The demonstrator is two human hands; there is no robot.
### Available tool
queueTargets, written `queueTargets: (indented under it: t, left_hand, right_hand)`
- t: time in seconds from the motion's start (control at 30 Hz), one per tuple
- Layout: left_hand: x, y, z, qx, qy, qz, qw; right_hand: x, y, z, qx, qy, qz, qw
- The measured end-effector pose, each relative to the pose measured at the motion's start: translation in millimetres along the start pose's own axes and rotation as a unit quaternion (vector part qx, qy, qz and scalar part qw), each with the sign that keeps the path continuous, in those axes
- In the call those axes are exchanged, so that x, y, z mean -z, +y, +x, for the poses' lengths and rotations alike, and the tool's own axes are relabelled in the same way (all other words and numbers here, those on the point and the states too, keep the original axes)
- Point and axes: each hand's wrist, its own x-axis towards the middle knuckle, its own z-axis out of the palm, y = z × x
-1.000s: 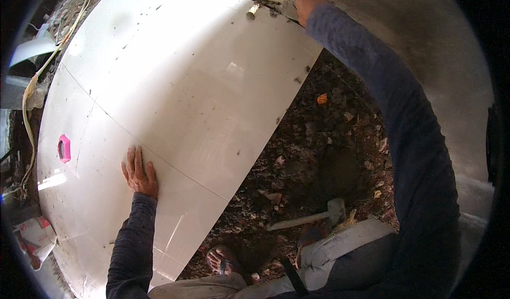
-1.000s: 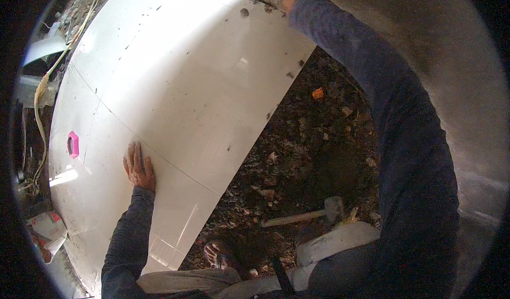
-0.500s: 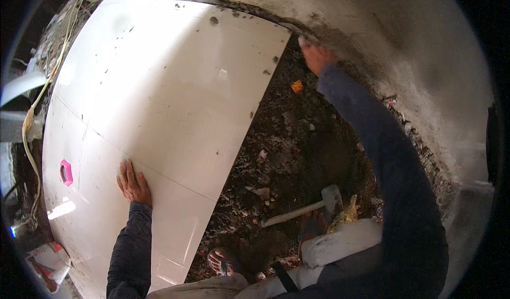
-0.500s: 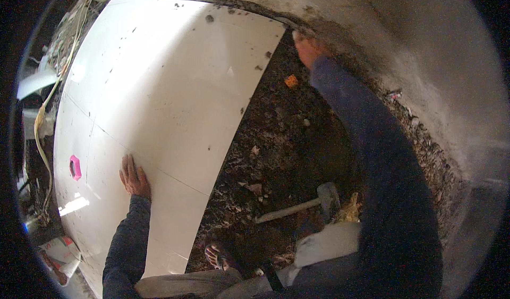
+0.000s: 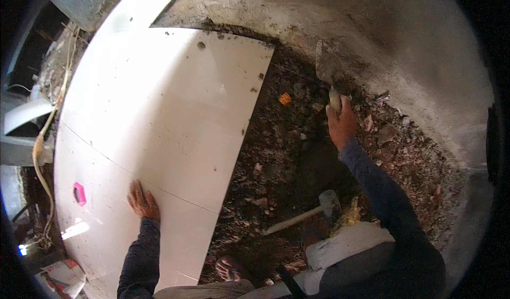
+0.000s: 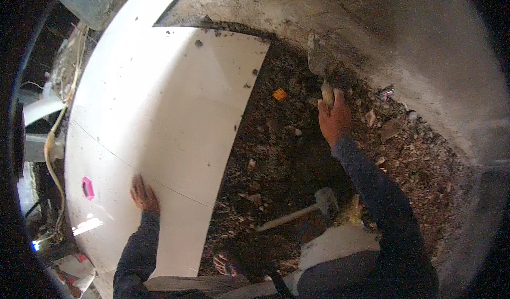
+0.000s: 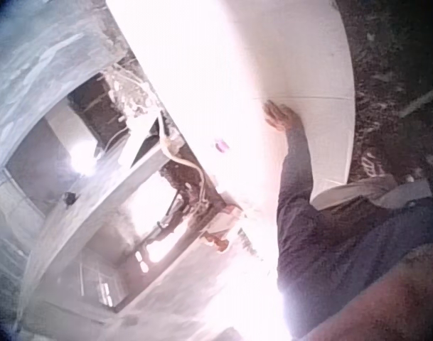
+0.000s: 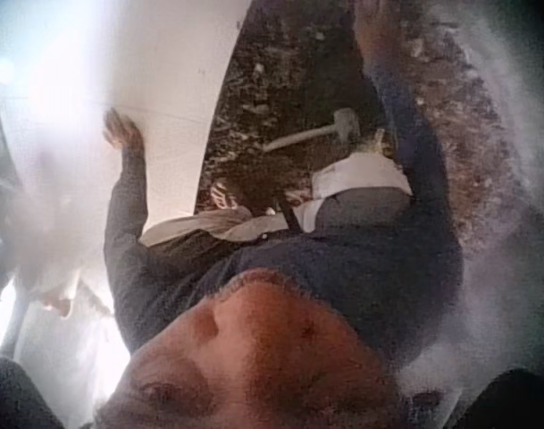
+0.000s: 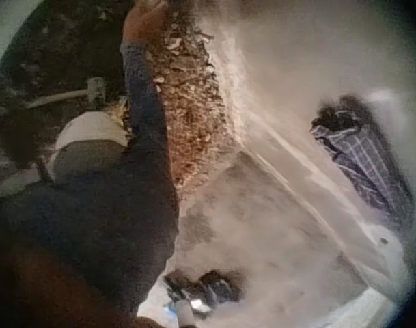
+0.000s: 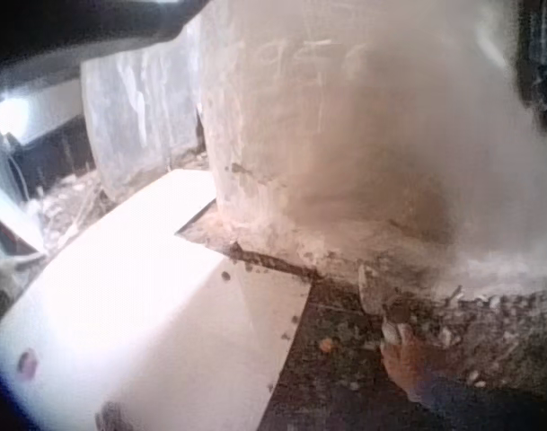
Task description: The person places a large white ceramic tile onto a prepared floor surface. They use a rubber mallet to tap the tile into position and a trowel to scrape away excess mortar from the edges. The person repeatedly checks the alignment and taps the tile to ensure it is level with the surrounding tiles.
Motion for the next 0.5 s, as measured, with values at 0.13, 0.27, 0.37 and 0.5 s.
queueTargets:
  t: [0.13, 0.27, 0.37, 0.5]
  left_hand:
    - [-2.5, 28.9, 65.2, -0.091, 0.053, -0.093, 0.99]
    - [-22.3, 157.6, 186.1, -0.153, 0.042, -0.167, 0.973]
    - [-58.9, 251.5, 265.6, -0.114, 0.024, -0.196, 0.974]
    - [-114.7, 346.0, 379.4, -0.05, 0.068, -0.115, 0.99]
  right_hand:
    - [-13.0, 51.1, -4.8, 0.024, 0.008, 0.076, 0.997]
    - [-31.1, 118.1, -17.1, 0.139, 0.015, -0.047, 0.989]
    - [-36.4, 114.9, -31.2, 0.114, -0.145, -0.08, 0.98]
    - [-87.4, 150.4, -40.3, 0.242, 0.03, -0.07, 0.967]
